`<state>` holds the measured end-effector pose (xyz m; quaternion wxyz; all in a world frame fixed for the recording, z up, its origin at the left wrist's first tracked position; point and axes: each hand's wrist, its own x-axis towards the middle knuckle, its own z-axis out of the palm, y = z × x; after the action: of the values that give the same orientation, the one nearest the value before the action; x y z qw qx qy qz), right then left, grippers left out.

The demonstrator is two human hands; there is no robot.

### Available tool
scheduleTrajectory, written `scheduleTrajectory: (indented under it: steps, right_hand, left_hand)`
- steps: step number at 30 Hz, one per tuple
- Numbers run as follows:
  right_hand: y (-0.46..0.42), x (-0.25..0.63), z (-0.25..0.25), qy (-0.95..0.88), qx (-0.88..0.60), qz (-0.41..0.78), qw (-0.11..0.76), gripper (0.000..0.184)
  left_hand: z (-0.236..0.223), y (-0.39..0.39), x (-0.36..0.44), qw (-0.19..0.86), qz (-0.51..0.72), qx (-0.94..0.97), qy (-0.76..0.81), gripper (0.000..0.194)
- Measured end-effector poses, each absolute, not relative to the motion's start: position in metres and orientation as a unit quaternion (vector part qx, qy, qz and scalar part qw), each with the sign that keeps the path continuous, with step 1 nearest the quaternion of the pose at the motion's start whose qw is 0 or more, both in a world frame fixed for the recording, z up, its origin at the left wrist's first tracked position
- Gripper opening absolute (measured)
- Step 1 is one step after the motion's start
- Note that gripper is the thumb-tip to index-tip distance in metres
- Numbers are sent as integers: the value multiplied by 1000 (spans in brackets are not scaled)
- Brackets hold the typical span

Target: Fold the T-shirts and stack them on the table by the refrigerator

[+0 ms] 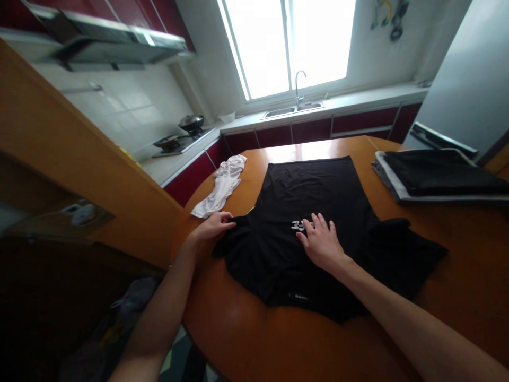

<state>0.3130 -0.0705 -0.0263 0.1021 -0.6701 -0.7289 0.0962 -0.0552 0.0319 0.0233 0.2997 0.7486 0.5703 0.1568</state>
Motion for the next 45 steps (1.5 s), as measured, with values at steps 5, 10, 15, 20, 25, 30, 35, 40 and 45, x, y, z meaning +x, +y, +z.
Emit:
scheduleTrajectory:
  steps: [5, 10, 15, 20, 25, 30, 35, 40, 45]
  right_hand:
    - [-71, 313, -26, -730, -670, 89, 99, 56]
    - [-71, 313, -25, -729, -670, 96, 100, 58]
    - [-71, 314, -24, -730, -668, 100, 103, 58]
    - [-70, 314, -26, -730, -668, 101, 105, 58]
    - [-70, 313, -27, -733, -665, 101, 102, 59]
    - [-72, 312, -22, -732, -666, 103, 101, 59]
    - [-73, 312, -21, -730, -668, 104, 98, 58]
    - [-77, 308, -12, -743, -644, 82, 165, 48]
    - [-94, 290, 7, -808, -506, 107, 282, 28]
  left_hand:
    - [24, 32, -52, 264, 185, 769, 552, 32]
    - [31, 25, -50, 337, 168, 780, 499, 42]
    - [40, 18, -50, 346, 162, 778, 499, 79]
    - [47, 15, -40, 345, 219, 754, 514, 50]
    - [42, 12, -16, 371, 296, 741, 475, 30]
    - [28, -2, 21, 498, 272, 693, 445, 54]
    - [17, -5, 36, 516, 248, 723, 386, 76]
    - [16, 7, 26, 312, 350, 751, 465, 42]
    - [18, 7, 25, 244, 380, 761, 465, 29]
